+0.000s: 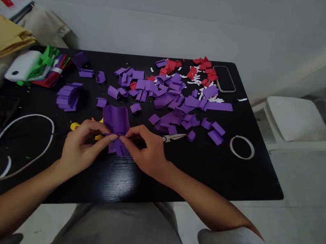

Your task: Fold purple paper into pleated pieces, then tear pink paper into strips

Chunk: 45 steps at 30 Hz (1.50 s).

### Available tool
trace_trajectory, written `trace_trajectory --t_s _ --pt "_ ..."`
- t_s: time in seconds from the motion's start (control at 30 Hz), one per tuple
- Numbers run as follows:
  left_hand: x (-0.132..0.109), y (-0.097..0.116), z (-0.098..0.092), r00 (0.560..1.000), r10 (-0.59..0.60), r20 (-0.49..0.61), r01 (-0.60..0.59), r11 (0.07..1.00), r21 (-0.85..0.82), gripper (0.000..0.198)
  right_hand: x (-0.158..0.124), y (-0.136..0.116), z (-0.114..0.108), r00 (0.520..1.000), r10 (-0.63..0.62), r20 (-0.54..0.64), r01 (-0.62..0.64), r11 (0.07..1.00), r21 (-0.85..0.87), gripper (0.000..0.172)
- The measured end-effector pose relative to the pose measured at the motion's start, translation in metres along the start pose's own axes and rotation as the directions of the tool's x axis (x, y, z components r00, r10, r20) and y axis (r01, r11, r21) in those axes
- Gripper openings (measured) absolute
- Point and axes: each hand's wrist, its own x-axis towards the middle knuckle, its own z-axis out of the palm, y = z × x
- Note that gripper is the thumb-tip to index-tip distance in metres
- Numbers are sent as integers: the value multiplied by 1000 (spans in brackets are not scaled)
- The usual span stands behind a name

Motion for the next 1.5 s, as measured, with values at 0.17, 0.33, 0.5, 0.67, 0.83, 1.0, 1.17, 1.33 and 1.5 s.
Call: trace_trajectory --t_s 0.17,0.33,0.5,0.67,0.83,1.0,1.17,1.33,1.5 --pt "0 2 5 997 -71 -32 65 987 -144 20 -1 1 2 993 115 -19 -111 986 121 25" --pt "2 7 12 970 -238 -40 203 894 -400 32 2 1 5 930 366 37 -352 856 378 50" --pt "4 7 16 888 -433 158 434 674 -598 42 6 1 3 871 481 100 -469 751 465 57" --pt "6 6 15 871 -461 173 465 656 -595 36 7 5 1 860 486 153 -503 758 416 42" --pt "7 5 14 869 -469 160 466 664 -585 37 7 7 0 852 484 201 -522 748 411 42" --pt "8 2 12 844 -480 238 525 653 -546 40 9 9 -1 867 464 181 -495 757 426 35" --pt "10 2 11 816 -489 307 576 647 -499 36 9 13 -2 866 474 158 -495 769 405 32" --pt "10 1 13 803 -508 312 593 624 -508 33 10 13 -2 860 486 157 -505 765 399 34" --pt "10 -1 13 802 -508 314 594 632 -497 36 10 13 -2 854 493 167 -514 749 418 32"
